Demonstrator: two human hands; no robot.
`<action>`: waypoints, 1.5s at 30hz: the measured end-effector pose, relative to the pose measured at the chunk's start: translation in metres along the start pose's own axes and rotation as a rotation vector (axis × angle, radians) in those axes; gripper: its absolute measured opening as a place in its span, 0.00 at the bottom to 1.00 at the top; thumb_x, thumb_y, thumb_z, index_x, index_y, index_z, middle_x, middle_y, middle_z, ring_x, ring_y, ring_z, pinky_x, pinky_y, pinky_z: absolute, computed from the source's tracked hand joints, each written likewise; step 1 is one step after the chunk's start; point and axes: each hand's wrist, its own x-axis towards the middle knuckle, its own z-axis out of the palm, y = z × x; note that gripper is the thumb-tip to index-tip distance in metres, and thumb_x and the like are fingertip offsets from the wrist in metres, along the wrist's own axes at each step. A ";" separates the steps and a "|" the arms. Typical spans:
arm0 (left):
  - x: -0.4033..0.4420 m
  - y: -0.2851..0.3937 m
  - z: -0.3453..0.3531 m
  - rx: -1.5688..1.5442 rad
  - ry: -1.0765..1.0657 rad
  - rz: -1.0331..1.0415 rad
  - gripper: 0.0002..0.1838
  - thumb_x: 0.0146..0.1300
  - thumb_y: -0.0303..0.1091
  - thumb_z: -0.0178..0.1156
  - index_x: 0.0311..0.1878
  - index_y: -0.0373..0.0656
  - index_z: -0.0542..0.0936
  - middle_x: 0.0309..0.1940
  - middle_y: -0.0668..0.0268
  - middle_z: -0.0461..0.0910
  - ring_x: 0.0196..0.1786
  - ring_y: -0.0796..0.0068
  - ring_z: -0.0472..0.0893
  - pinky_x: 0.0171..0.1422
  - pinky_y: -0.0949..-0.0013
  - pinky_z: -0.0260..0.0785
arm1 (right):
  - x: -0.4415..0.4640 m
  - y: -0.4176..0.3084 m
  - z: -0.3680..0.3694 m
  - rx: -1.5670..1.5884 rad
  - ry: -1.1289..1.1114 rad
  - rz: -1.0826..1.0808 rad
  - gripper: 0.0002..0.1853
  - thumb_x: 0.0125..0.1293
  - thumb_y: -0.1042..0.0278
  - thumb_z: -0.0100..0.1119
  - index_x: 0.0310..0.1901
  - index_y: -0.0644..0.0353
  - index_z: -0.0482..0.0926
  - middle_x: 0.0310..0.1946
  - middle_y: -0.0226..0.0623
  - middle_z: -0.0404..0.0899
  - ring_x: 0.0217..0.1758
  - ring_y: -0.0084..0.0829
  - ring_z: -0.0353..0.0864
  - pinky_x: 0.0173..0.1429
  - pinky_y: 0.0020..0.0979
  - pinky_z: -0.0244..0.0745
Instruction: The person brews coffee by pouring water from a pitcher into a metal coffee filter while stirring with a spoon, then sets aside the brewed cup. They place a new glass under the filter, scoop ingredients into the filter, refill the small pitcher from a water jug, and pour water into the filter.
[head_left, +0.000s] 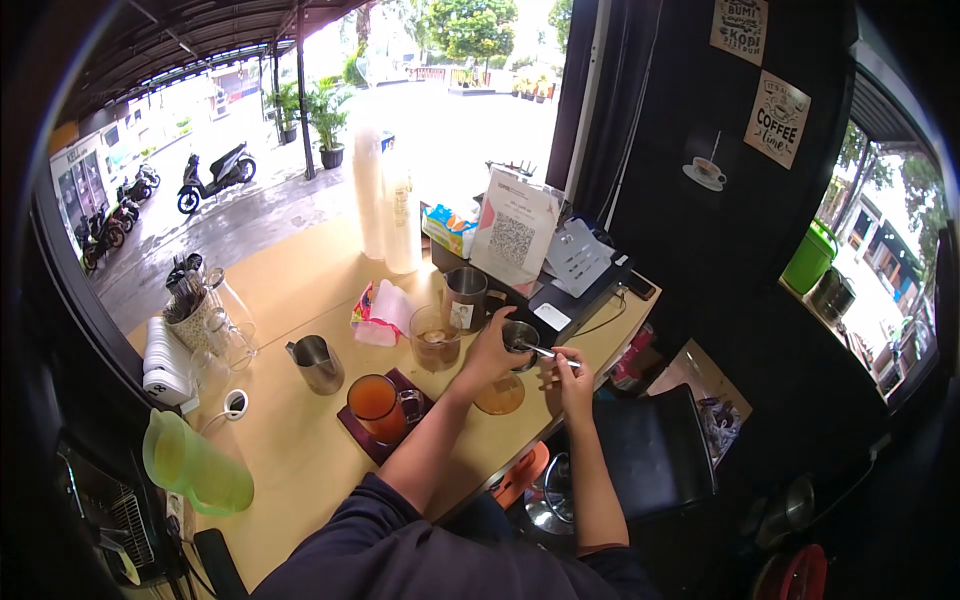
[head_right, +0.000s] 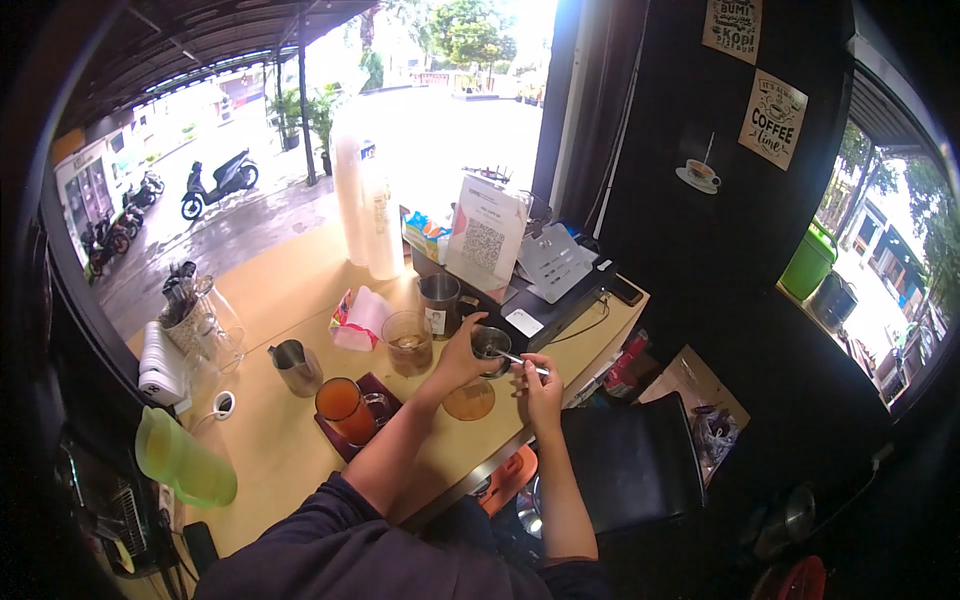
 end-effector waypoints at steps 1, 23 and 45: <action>0.000 -0.001 0.000 0.001 0.001 0.017 0.50 0.44 0.39 0.78 0.70 0.47 0.62 0.58 0.48 0.76 0.60 0.51 0.78 0.62 0.58 0.71 | 0.000 0.000 0.000 -0.003 -0.001 0.000 0.10 0.75 0.65 0.54 0.51 0.58 0.77 0.38 0.37 0.85 0.31 0.21 0.81 0.30 0.21 0.77; 0.002 -0.006 0.000 -0.032 0.008 0.019 0.49 0.44 0.39 0.78 0.70 0.45 0.63 0.57 0.48 0.76 0.60 0.52 0.77 0.63 0.58 0.70 | -0.036 0.019 0.032 -0.700 -0.035 -0.007 0.20 0.52 0.63 0.75 0.43 0.59 0.75 0.36 0.33 0.83 0.31 0.26 0.77 0.40 0.30 0.74; -0.009 -0.010 -0.004 0.003 0.021 0.056 0.48 0.46 0.39 0.77 0.70 0.42 0.63 0.61 0.48 0.73 0.64 0.54 0.75 0.66 0.60 0.68 | -0.012 0.025 0.025 -0.825 0.162 -0.065 0.14 0.57 0.71 0.61 0.45 0.66 0.77 0.39 0.50 0.79 0.45 0.49 0.79 0.52 0.45 0.73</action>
